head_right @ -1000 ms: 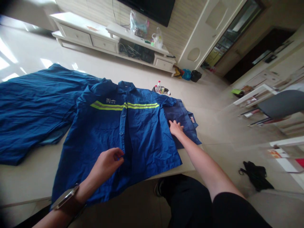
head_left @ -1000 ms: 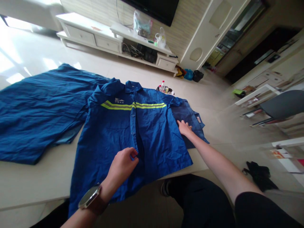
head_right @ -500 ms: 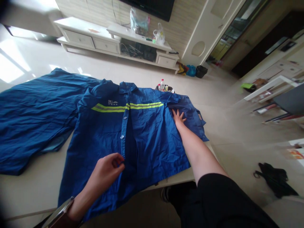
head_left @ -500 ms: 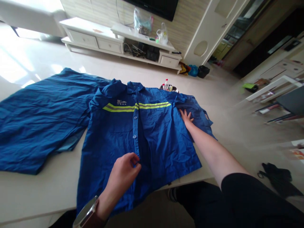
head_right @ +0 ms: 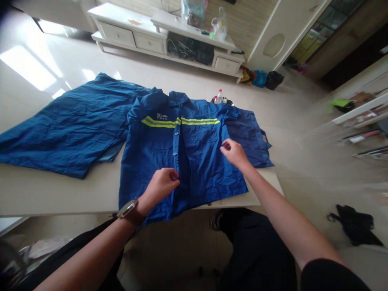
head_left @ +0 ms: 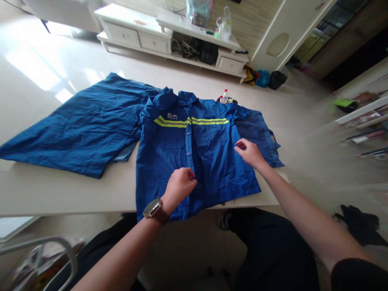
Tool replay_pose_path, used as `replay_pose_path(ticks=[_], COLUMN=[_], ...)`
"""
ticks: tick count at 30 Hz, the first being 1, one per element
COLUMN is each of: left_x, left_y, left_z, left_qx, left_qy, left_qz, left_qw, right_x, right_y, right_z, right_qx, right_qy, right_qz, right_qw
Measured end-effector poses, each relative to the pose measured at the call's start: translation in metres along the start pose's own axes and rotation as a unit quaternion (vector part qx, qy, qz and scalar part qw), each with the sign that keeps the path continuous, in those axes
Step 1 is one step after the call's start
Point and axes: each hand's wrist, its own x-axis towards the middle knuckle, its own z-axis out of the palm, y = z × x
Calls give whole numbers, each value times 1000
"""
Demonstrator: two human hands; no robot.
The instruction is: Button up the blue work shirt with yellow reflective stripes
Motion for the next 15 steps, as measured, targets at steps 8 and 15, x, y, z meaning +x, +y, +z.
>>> replay_pose_path(ticks=[8, 15], left_x=[-4, 11], left_y=[5, -2], left_z=[9, 17], left_qx=[28, -3], left_qy=[33, 4], left_qz=[7, 12], left_qw=[999, 1000], right_x=[-111, -75], right_y=[-108, -101], right_z=[87, 104], right_qx=[14, 4], right_qy=[-69, -142], right_qz=[-44, -3], right_qw=[997, 990])
